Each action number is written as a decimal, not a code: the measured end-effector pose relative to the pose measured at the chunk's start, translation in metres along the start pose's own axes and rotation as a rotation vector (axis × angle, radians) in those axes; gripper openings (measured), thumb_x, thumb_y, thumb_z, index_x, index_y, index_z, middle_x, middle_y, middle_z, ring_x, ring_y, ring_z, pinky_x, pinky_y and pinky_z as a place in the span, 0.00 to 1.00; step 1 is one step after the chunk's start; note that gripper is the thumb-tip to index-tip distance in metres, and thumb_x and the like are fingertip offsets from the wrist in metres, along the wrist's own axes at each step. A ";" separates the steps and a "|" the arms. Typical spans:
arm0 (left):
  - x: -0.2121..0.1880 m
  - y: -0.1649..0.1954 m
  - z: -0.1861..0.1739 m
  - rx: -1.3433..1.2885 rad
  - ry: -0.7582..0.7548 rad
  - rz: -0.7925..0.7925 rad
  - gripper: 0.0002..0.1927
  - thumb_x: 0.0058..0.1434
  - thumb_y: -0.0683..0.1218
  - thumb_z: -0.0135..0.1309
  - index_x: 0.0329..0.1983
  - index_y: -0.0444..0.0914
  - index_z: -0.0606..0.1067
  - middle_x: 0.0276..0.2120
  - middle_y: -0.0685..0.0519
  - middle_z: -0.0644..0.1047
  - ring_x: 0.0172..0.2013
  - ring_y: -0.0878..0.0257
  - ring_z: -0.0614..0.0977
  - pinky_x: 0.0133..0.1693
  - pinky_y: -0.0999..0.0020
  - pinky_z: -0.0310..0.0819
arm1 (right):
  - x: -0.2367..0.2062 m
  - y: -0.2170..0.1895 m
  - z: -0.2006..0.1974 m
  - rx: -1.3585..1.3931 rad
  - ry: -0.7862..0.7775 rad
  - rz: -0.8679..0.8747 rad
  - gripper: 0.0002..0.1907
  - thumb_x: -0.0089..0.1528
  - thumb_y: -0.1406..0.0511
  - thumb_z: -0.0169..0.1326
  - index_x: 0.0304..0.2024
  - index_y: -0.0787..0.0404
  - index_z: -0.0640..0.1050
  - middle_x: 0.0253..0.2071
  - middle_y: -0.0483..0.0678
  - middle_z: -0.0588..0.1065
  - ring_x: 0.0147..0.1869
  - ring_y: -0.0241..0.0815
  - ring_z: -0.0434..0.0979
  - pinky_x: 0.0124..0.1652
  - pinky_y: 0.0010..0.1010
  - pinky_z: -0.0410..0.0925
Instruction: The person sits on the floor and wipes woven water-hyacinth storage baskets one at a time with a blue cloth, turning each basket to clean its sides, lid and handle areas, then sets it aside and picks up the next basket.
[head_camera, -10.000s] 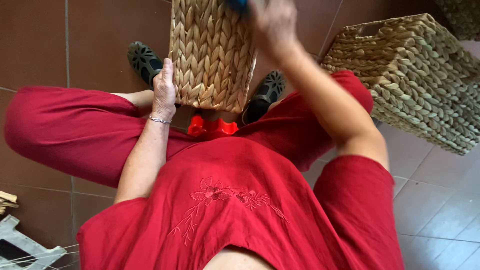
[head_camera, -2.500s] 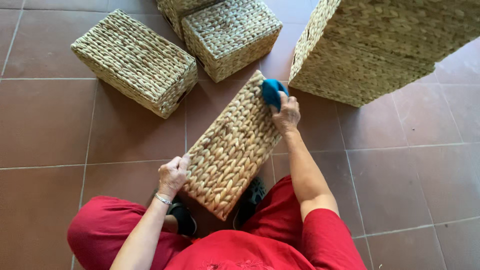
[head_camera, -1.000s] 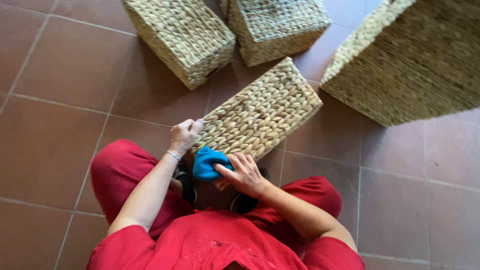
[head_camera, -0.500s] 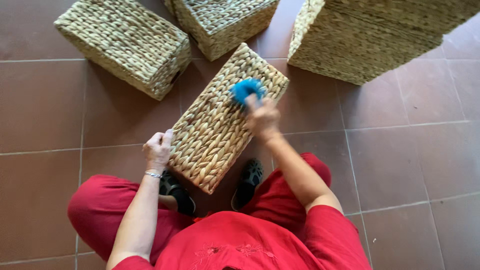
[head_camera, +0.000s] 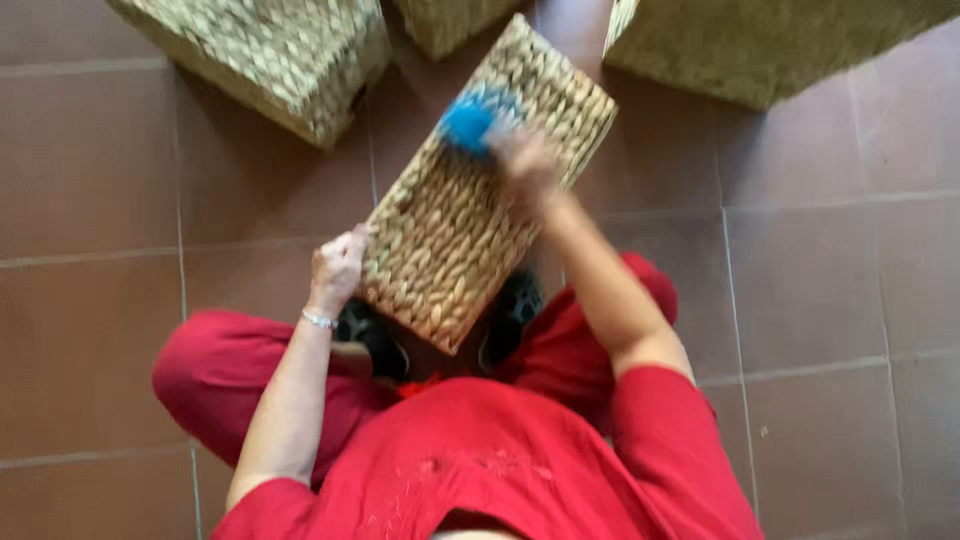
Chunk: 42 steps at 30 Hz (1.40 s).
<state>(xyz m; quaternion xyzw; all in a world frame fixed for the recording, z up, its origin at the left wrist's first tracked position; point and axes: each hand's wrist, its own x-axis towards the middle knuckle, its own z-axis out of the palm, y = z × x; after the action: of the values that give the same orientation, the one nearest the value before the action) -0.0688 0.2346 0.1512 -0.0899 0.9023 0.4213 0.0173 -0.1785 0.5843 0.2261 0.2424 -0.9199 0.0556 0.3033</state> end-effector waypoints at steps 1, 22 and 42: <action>-0.004 0.002 0.001 -0.047 -0.008 0.036 0.24 0.75 0.59 0.50 0.35 0.35 0.79 0.25 0.40 0.74 0.24 0.56 0.74 0.31 0.61 0.70 | 0.003 0.027 0.009 -0.001 0.051 0.168 0.20 0.59 0.62 0.59 0.52 0.61 0.73 0.39 0.57 0.73 0.40 0.57 0.76 0.34 0.45 0.70; 0.016 0.006 -0.014 -0.181 -0.013 -0.031 0.26 0.72 0.59 0.54 0.27 0.34 0.76 0.18 0.47 0.69 0.23 0.68 0.69 0.26 0.62 0.66 | -0.016 -0.069 -0.012 -0.230 -0.065 -0.481 0.02 0.71 0.65 0.51 0.45 0.54 0.71 0.27 0.43 0.65 0.25 0.34 0.65 0.19 0.27 0.63; 0.039 -0.027 -0.005 -0.278 0.085 0.339 0.23 0.79 0.53 0.49 0.32 0.32 0.76 0.24 0.54 0.75 0.29 0.73 0.74 0.31 0.69 0.67 | -0.048 -0.164 -0.072 0.641 -0.228 -0.452 0.19 0.56 0.60 0.59 0.50 0.54 0.76 0.40 0.50 0.70 0.42 0.49 0.75 0.32 0.37 0.68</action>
<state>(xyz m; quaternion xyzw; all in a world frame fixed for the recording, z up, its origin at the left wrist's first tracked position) -0.1023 0.2082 0.1294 0.0438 0.8377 0.5344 -0.1041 -0.0279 0.4787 0.2489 0.5253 -0.8072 0.2441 0.1133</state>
